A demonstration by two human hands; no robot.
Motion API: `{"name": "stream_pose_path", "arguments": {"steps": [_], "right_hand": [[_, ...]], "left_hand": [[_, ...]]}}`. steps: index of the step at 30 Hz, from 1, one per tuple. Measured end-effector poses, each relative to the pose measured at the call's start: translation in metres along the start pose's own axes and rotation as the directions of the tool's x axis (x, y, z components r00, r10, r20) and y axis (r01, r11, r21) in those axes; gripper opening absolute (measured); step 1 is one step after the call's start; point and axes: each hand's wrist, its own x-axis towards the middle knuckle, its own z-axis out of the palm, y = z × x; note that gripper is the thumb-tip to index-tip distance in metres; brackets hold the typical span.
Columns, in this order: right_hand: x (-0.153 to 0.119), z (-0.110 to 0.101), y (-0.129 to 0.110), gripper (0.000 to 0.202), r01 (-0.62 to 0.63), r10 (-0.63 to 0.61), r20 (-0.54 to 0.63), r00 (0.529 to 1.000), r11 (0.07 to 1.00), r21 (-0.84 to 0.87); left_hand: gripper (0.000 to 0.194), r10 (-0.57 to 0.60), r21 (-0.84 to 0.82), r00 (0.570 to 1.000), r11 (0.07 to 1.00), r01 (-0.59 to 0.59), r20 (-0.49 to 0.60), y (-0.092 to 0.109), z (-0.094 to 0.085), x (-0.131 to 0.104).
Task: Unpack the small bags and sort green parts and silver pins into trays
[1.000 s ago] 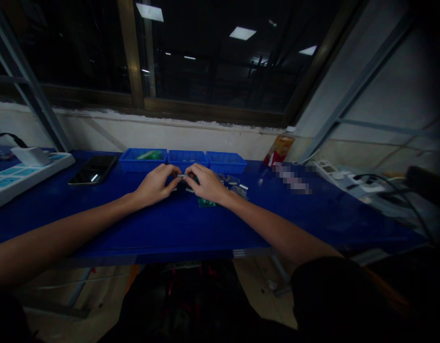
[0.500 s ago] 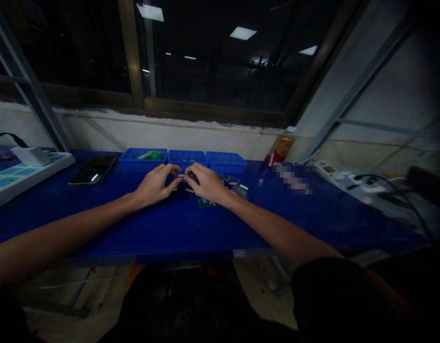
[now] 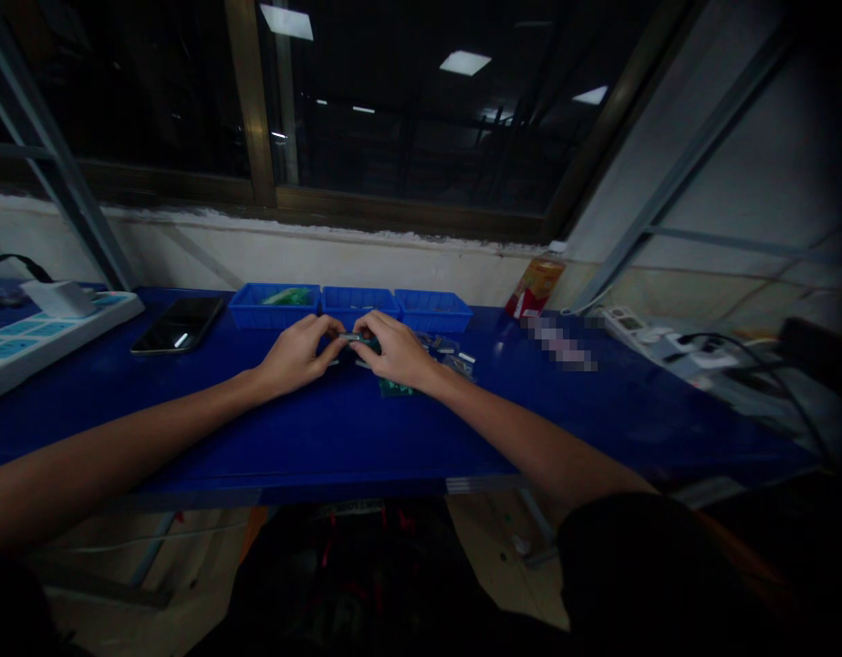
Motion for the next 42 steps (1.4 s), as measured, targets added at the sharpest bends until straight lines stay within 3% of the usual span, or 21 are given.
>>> {"name": "stream_pose_path", "arguments": {"steps": [42], "right_hand": [[0.0013, 0.0013, 0.0039, 0.012, 0.077, -0.077, -0.035, 0.996, 0.997, 0.005]], "left_hand": [[0.018, 0.028, 0.013, 1.0, 1.0, -0.028, -0.012, 0.0008, -0.0004, -0.0004]]}}
